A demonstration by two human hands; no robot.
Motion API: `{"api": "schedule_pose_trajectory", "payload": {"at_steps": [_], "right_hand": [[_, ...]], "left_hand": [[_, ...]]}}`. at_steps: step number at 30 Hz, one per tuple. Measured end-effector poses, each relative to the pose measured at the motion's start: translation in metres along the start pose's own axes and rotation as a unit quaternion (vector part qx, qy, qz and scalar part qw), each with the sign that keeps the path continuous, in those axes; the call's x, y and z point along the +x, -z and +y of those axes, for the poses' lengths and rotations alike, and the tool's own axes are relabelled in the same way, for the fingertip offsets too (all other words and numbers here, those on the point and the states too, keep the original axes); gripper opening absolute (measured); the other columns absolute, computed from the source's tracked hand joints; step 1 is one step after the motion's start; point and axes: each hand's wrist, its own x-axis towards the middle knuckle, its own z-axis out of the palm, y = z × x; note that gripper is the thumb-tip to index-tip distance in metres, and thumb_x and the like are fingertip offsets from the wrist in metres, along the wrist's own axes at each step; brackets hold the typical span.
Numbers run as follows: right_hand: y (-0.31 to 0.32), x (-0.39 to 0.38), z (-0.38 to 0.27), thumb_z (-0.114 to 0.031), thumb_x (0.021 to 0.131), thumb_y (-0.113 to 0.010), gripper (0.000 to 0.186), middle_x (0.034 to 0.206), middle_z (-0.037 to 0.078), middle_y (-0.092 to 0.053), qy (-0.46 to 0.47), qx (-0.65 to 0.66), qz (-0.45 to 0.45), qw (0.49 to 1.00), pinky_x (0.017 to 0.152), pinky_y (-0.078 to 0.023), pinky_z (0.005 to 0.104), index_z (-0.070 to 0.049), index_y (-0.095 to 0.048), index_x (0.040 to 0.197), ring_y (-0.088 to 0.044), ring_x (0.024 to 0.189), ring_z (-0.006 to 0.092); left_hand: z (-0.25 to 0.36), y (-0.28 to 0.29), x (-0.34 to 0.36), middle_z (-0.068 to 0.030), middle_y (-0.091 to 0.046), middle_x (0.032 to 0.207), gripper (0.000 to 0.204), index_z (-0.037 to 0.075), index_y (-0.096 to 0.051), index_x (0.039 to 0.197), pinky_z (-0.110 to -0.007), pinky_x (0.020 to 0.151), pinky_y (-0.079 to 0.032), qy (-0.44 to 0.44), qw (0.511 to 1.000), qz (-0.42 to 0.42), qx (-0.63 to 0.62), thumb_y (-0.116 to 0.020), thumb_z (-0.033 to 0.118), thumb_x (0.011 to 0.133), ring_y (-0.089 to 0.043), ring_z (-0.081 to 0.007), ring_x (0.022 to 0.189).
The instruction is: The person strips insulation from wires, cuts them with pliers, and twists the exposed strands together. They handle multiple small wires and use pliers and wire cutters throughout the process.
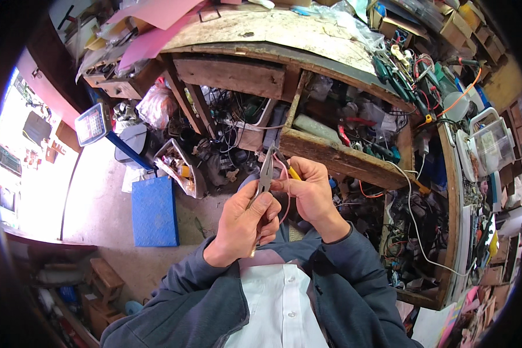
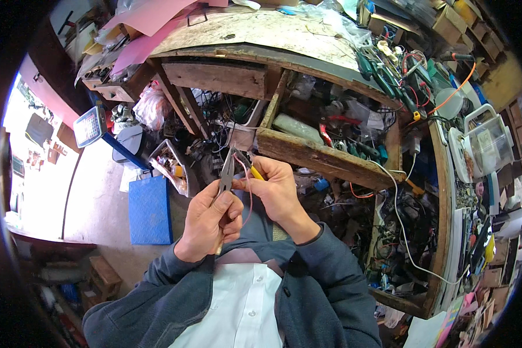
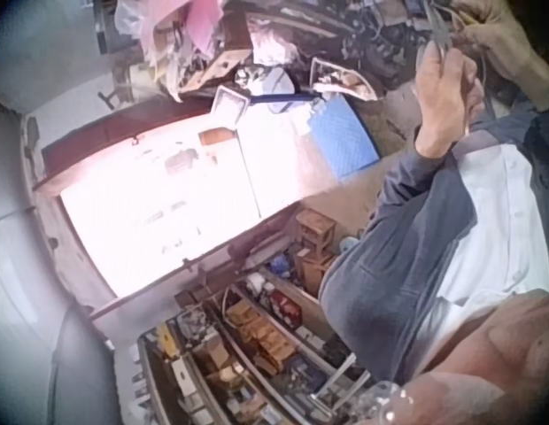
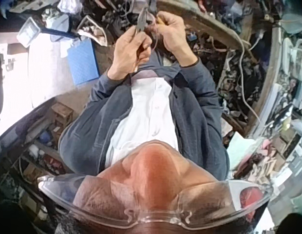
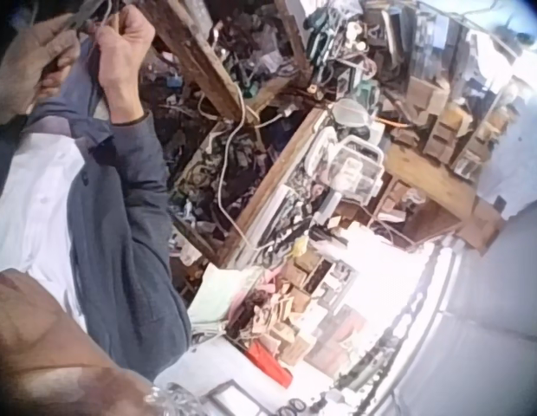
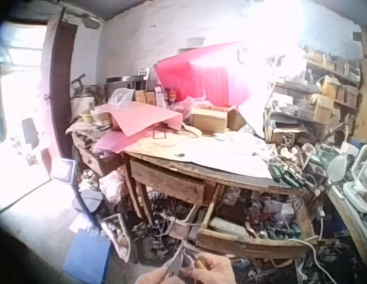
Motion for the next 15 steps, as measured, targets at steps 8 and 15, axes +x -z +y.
{"api": "schedule_pose_trajectory", "payload": {"at_steps": [8,15], "right_hand": [[-0.016,-0.005,0.002,0.011,0.081,-0.064,0.021,0.071,-0.006,-0.045,0.032,0.041,0.066,0.996,0.070,-0.052,0.0223,-0.003,-0.051,0.072,-0.044,0.065,0.0020],[-0.019,-0.004,0.004,0.014,0.081,-0.059,0.026,0.070,-0.003,-0.048,0.031,0.089,0.089,0.992,0.071,-0.055,0.0245,-0.006,-0.047,0.071,-0.045,0.062,0.0022]], "left_hand": [[-0.015,-0.004,0.005,-0.0045,-0.047,0.080,0.025,0.009,-0.046,0.129,-0.025,0.043,-0.036,-0.046,0.999,0.029,-0.004,-0.049,0.020,0.107,-0.044,-0.0118,0.052],[-0.015,-0.007,0.003,-0.0038,-0.047,0.080,0.024,0.008,-0.046,0.131,-0.025,0.045,-0.038,-0.041,0.999,0.020,-0.028,-0.047,0.015,0.108,-0.046,-0.0109,0.055]]}}
